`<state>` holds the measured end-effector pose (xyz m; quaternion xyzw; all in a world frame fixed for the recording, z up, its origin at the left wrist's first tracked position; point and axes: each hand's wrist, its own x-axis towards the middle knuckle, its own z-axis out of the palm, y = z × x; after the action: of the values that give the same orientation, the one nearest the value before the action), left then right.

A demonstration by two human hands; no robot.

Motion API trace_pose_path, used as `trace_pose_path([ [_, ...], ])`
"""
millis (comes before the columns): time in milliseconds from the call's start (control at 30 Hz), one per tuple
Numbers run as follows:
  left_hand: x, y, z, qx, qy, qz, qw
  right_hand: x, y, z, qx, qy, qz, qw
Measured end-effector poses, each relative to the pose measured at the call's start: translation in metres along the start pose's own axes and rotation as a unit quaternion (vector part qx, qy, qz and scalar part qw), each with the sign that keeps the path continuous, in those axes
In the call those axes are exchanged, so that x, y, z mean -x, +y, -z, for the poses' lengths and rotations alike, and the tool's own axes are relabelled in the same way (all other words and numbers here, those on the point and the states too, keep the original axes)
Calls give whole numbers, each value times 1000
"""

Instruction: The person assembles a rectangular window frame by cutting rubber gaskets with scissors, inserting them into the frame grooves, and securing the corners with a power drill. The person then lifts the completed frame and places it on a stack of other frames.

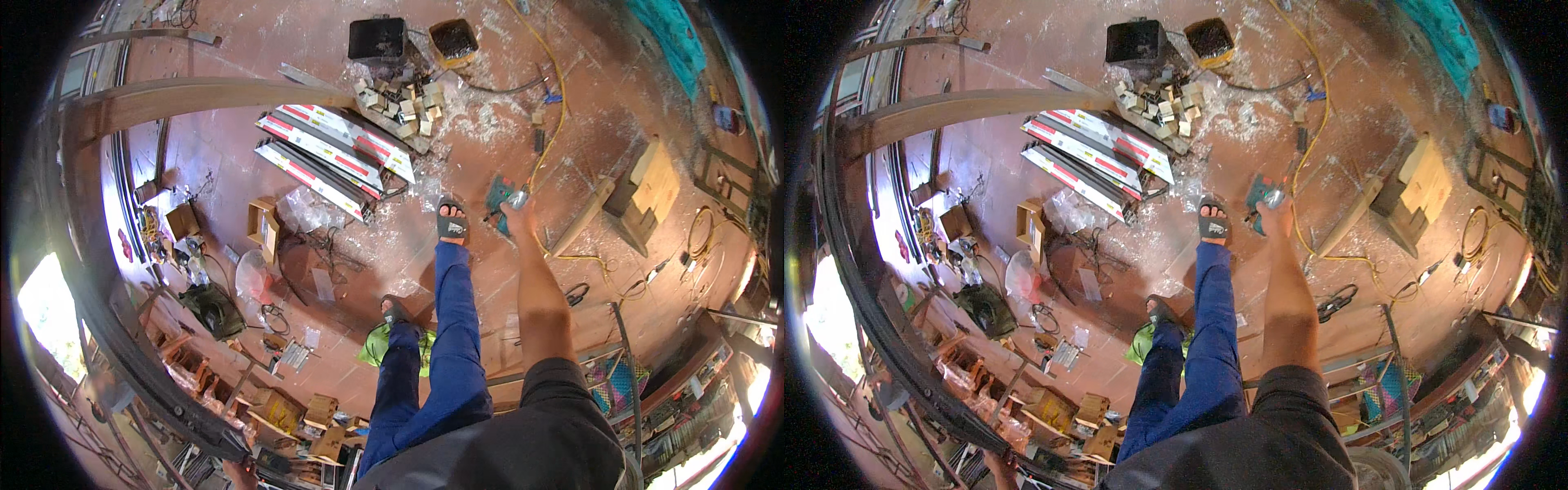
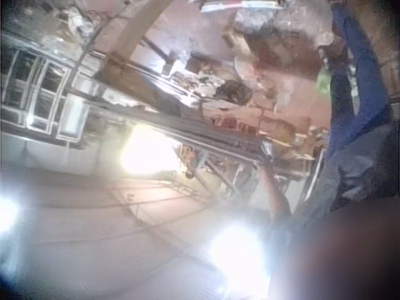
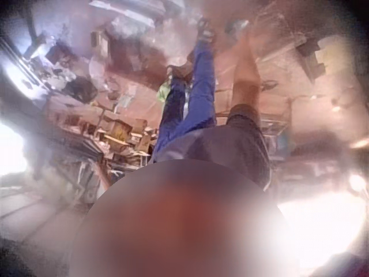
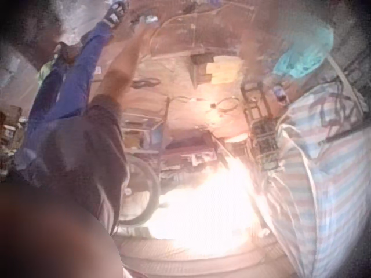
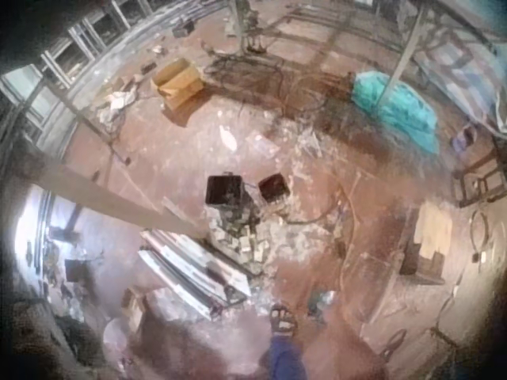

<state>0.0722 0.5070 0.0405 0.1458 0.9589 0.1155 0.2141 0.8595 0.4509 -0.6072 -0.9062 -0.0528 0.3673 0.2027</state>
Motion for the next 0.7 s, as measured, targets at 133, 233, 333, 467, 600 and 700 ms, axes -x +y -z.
trace_pose_path([
  [133,12,-7,-44,-36,151,28,987,-20,-4,-14,44,11,4,999],
  [233,7,6,-51,-78,141,89,983,-29,1,-14,66,16,-25,997],
  [333,-18,-9,-39,-22,95,47,994,-4,-9,7,58,-4,-12,998],
  [467,-58,-39,-12,-15,62,-104,992,48,-25,42,117,-61,-34,991],
  [600,-31,-35,-30,-216,163,-271,924,53,58,60,227,-30,236,944],
  [700,-24,-40,-38,-248,106,-139,953,75,-5,122,89,-85,47,991],
])
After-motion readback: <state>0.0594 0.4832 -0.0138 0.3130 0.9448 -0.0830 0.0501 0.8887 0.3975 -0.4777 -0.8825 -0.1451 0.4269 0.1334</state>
